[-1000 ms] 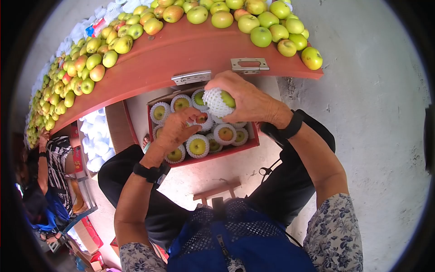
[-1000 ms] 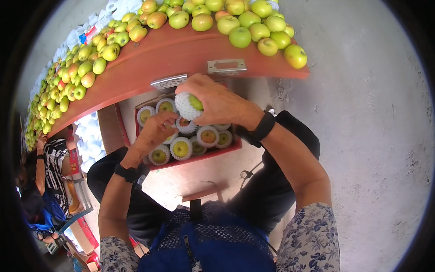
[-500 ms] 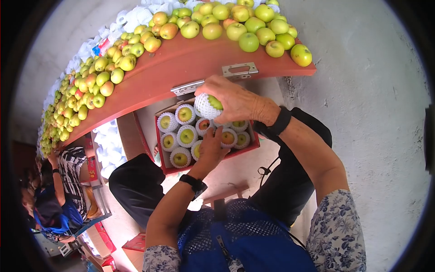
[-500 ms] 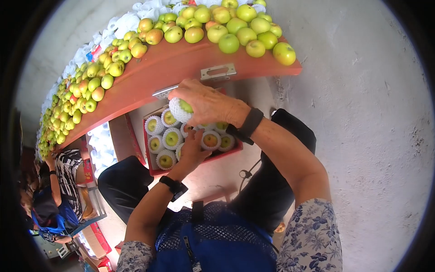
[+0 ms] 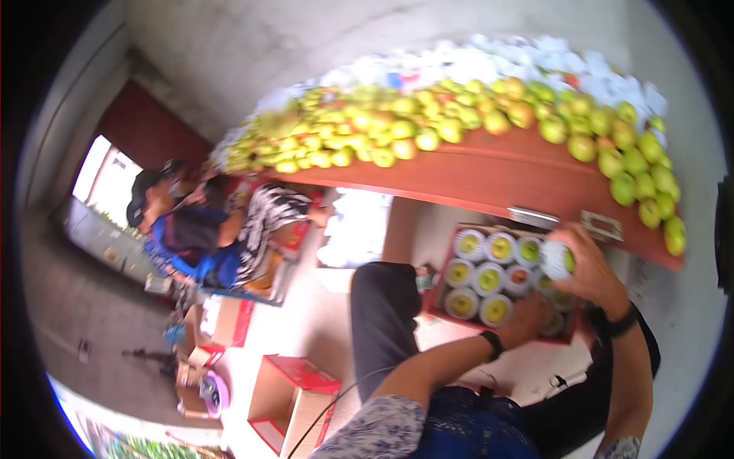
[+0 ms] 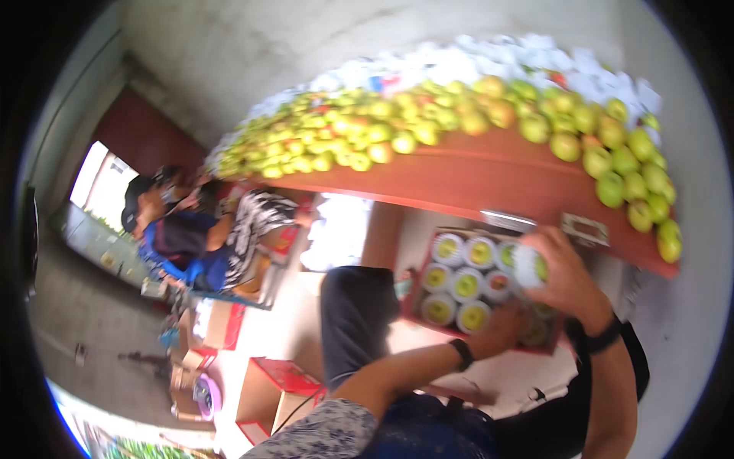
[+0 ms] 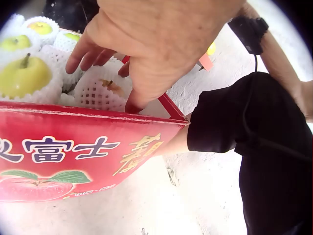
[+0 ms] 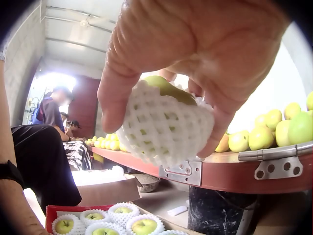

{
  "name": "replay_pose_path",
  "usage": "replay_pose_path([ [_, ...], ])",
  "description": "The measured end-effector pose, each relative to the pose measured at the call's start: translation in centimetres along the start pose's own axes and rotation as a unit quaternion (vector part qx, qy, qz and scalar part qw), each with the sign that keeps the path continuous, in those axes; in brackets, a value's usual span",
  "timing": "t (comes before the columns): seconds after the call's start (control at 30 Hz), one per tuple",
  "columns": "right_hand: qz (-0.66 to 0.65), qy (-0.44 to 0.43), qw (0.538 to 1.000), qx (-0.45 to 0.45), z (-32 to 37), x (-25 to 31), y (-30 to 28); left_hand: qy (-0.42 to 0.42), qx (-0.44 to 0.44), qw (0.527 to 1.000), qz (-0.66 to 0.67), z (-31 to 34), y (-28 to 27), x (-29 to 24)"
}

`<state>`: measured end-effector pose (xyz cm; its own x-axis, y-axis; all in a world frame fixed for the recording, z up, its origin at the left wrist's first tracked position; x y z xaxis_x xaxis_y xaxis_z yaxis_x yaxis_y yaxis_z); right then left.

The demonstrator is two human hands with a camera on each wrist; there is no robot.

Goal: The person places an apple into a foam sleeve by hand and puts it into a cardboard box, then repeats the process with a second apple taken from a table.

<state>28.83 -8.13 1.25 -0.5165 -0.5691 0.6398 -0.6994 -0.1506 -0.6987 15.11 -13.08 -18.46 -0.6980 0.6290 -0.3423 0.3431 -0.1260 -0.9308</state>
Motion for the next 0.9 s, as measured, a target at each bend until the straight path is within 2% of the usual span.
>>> replay_pose_path([
  [0.03, 0.005, 0.004, 1.0, -0.003, -0.1, 0.2, 0.2, 0.011, -0.039, 0.999, -0.004, 0.0, -0.4, -0.5],
  [0.1, -0.015, 0.013, 1.0, 0.0, -0.4, 0.8, 0.6, -0.049, -0.006, 0.997, -0.062, -0.9, 0.8, -0.7],
  [0.13, -0.019, 0.017, 1.0, 0.014, -0.5, 1.2, 0.5, -0.057, -0.017, 0.996, -0.066, -0.8, 0.4, -1.1],
  [0.2, -0.021, 0.011, 1.0, 0.021, -0.8, 1.8, 0.7, -0.062, 0.045, 0.997, 0.023, -0.4, -0.3, -1.2],
  [0.33, -0.024, -0.002, 0.999, 0.032, -1.5, 1.0, 2.1, -0.098, 0.02, 0.993, 0.064, 1.9, 1.5, -1.2],
  [0.37, -0.027, 0.01, 0.999, 0.036, -1.8, 1.2, 2.2, -0.116, 0.008, 0.963, 0.244, 3.3, 1.3, -1.4],
  [0.4, -0.035, 0.021, 0.998, 0.057, -2.0, 1.9, 2.1, -0.128, -0.007, 0.9, 0.417, 4.4, 0.4, -1.7],
  [0.43, -0.035, 0.013, 0.997, 0.061, -2.3, 2.2, 2.3, -0.131, -0.015, 0.9, 0.415, 5.2, -0.5, -1.5],
  [0.5, -0.032, 0.016, 0.997, 0.069, -2.8, 2.5, 2.7, -0.043, 0.063, 0.981, 0.179, 6.3, -2.3, -1.5],
  [0.53, -0.026, 0.008, 0.997, 0.069, -2.9, 2.8, 2.8, -0.019, 0.063, 0.988, 0.14, 7.0, -2.2, -1.0],
  [0.63, -0.04, 0.012, 0.996, 0.079, -3.6, 3.8, 3.2, -0.073, 0.08, 0.981, 0.159, 8.2, -3.6, -0.8],
  [0.67, -0.037, 0.019, 0.996, 0.084, -3.7, 3.9, 3.3, -0.088, 0.13, 0.977, 0.144, 8.5, -5.0, -1.0],
  [0.7, -0.035, 0.014, 0.996, 0.084, -3.8, 4.0, 3.5, -0.089, 0.125, 0.978, 0.142, 8.6, -5.3, -0.7],
  [0.77, -0.018, 0.02, 0.996, 0.09, -4.1, 3.7, 4.0, -0.103, 0.191, 0.962, 0.165, 8.9, -5.2, -0.2],
  [0.8, -0.03, 0.016, 0.994, 0.102, -4.2, 3.2, 4.3, -0.082, 0.14, 0.97, 0.178, 9.3, -4.9, 0.1],
  [0.83, -0.026, 0.016, 0.994, 0.106, -4.3, 3.1, 4.5, -0.081, 0.137, 0.97, 0.183, 9.3, -4.5, 0.4],
  [0.9, -0.032, 0.013, 0.993, 0.114, -4.5, 3.1, 4.8, -0.118, 0.199, 0.958, 0.168, 9.2, -3.4, 1.5],
])
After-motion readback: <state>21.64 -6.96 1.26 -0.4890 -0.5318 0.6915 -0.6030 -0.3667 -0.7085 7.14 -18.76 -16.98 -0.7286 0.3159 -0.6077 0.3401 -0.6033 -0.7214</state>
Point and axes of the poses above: each hand's wrist, its own z-axis away from the middle knuckle, its own y-axis out of the palm, x = y × z, the point moved 2 cm from there along -z, towards the middle knuckle, and after that the axes turned 4 degrees about x, right-handed, at the moved point
